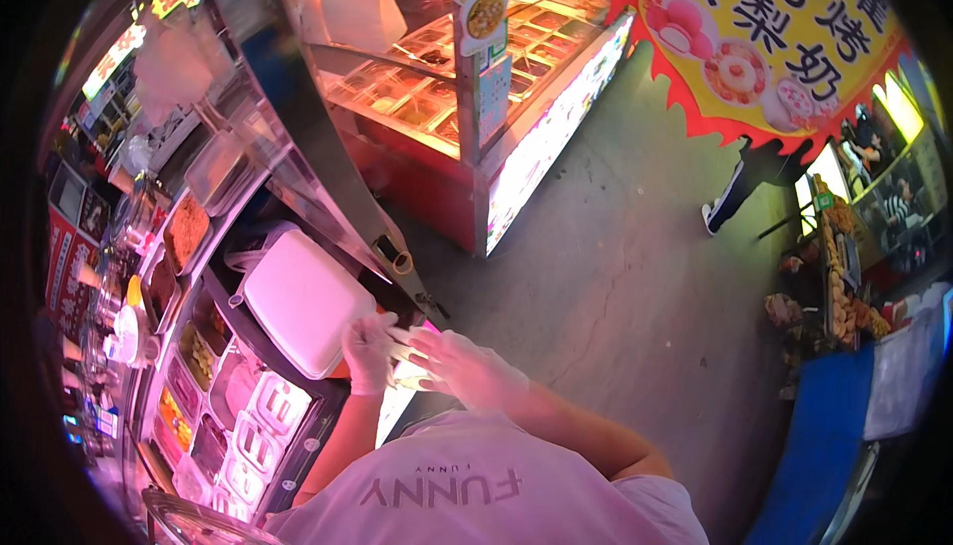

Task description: The person scoops a white creamy base into a plastic bag, adds diced yellow fruit, wraps the bag, and rolls it into a ball. They then coat the ball in a brown crumbly topping and place it into a small paper cup. Finally, they remove gloves and handle small paper cards.

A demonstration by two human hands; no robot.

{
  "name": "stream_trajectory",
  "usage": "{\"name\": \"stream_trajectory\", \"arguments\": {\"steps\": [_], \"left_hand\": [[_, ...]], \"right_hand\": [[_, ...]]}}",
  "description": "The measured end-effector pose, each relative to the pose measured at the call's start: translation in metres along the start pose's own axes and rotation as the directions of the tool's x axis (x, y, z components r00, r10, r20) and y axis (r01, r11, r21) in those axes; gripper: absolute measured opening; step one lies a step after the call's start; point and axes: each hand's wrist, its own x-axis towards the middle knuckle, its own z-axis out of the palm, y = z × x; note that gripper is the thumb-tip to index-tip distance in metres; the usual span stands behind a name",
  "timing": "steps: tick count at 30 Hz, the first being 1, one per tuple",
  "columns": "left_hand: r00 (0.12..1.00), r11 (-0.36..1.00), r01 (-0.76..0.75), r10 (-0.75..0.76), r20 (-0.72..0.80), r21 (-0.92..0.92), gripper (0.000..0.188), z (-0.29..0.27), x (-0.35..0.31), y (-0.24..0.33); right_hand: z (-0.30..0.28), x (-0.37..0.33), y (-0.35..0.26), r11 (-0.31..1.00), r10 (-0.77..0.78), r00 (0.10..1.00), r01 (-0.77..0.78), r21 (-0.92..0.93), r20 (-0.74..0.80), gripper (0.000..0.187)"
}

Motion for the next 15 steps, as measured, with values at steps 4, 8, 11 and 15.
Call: {"name": "stream_trajectory", "arguments": {"steps": [4,8,11,15], "left_hand": [[0.938,0.918,0.348,-0.342,0.062,-0.193,0.025,-0.026,0.021,0.038],[0.761,0.943,0.230,-0.329,0.559,0.242,0.027,-0.026,-0.009,0.039],[0.818,0.909,0.416,-0.355,0.452,-0.040,0.026,0.005,-0.031,0.105],[0.964,0.952,0.264,-0.260,-0.049,0.154,0.016,-0.014,-0.041,0.056]], "right_hand": [[0.003,-0.010,-0.008,0.922,-0.114,0.993,0.106,-0.373,-0.001,0.054],[0.008,-0.001,-0.011,0.977,0.030,0.998,-0.040,-0.209,-0.053,0.049],[0.047,0.018,-0.015,0.960,0.087,0.996,-0.086,-0.267,-0.010,0.050],[0.033,0.023,0.007,0.918,0.048,0.998,-0.025,-0.397,0.048,0.051]]}}
